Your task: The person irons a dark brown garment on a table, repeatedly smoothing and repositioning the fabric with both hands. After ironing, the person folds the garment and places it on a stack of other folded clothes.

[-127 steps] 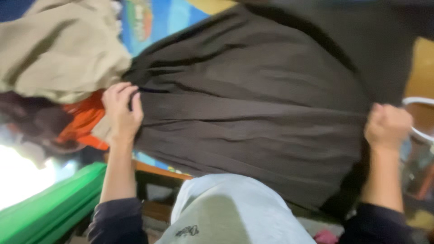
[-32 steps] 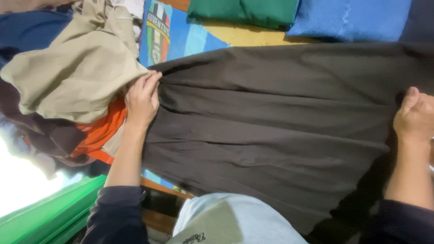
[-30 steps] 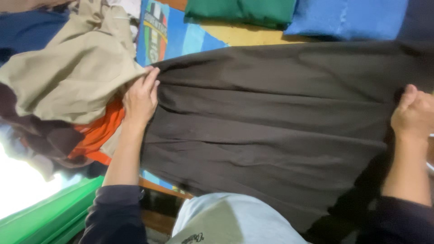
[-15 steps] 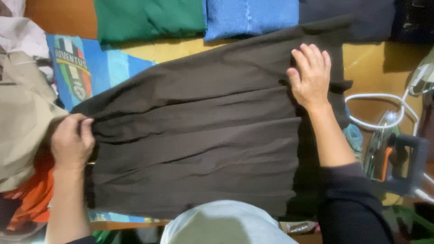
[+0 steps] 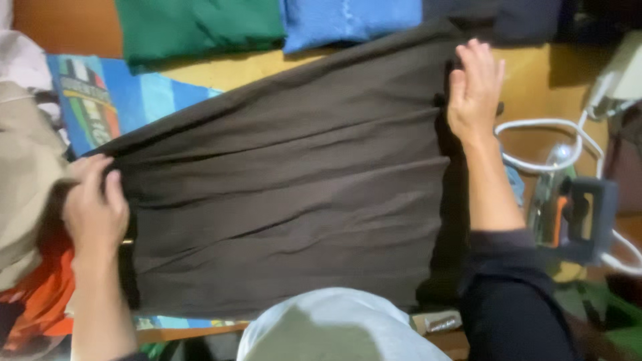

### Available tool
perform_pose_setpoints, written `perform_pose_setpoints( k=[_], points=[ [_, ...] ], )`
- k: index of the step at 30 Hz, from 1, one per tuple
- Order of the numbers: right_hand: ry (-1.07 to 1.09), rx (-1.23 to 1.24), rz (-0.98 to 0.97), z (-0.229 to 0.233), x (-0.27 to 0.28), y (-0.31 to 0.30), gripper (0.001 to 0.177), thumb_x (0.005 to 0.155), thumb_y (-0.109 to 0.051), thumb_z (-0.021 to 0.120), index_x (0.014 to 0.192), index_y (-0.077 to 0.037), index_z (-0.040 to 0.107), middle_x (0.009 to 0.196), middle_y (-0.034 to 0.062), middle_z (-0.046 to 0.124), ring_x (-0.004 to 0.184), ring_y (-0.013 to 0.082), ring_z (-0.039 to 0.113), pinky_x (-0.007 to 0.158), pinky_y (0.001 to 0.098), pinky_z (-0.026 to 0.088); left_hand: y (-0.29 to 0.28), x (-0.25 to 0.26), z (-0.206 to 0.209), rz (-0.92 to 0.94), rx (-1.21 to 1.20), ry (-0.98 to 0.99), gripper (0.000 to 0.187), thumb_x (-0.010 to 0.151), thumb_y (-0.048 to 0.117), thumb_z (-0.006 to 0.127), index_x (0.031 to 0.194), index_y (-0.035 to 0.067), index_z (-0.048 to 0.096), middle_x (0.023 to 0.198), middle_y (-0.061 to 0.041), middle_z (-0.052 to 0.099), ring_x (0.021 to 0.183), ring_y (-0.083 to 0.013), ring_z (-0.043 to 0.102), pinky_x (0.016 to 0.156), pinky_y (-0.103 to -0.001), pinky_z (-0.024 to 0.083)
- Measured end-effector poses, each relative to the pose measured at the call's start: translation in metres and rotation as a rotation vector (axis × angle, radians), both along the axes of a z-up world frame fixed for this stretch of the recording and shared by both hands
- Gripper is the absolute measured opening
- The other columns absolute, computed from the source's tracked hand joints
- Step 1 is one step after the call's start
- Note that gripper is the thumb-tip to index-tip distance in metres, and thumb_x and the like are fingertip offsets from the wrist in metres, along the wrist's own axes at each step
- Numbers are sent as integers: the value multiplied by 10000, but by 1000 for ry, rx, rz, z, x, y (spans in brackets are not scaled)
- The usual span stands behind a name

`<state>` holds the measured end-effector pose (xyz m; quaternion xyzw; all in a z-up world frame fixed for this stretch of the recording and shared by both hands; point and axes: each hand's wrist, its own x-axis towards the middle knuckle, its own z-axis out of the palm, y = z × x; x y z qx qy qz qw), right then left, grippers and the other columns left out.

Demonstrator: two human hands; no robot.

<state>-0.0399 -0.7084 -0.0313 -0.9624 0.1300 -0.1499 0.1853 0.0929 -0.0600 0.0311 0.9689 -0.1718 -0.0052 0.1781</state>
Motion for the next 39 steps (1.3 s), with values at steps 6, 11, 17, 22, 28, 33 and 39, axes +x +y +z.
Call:
perform_pose_setpoints(
  k=[6,11,17,22,28,33,39],
  points=[
    [-172,-144,-337,43,-156,-53,293,989,-32,657,1280,-9,678,1390,185,631,1366,384,581,1196,505,430,15,-74,13,-27,-153,-186,183,1117,71,633,1283,-2,611,1434,-192,610,1419,-398,524,1220,-518,388],
    [176,-292,-613,61,-318,-98,293,936,-188,769,1072,30,627,1158,250,621,1116,435,595,978,540,466,15,-122,-6,-27,-89,-186,180,1131,112,691,1280,29,635,1432,-154,628,1423,-352,545,1271,-492,349],
    [333,-470,-543,50,-331,-123,464,888,-274,895,1100,79,683,1105,297,659,988,461,626,790,547,496,-13,-112,-18,-158,-49,-120,280,1048,157,699,1300,37,678,1387,-127,662,1409,-311,548,1263,-525,296],
    [440,301,-654,89,-315,-130,308,852,-93,749,1118,30,655,1012,192,714,887,295,676,750,457,534,-5,-93,-14,-208,-58,-112,188,1009,224,741,1147,95,750,1131,-103,670,1151,-320,593,1134,-484,400],
    [533,121,-302,137,-281,-74,413,771,-68,746,1170,18,680,933,207,717,830,304,696,757,446,555,17,-80,-8,-157,-4,-69,180,976,277,770,963,101,734,994,-108,643,1028,-344,580,938,-460,443],
    [455,123,-10,165,-197,59,520,771,-405,859,1112,-39,717,921,143,742,796,252,720,737,389,555,23,-67,-9,-139,-112,-143,224,1014,267,770,892,92,701,996,-103,626,1036,-347,582,917,-458,451],
    [263,-339,283,115,-108,170,576,813,-591,853,800,-69,609,752,125,695,672,311,691,619,401,546,28,-65,-24,-50,-71,-199,315,942,331,841,895,67,676,951,-123,618,984,-362,572,851,-470,447]
  ],
)
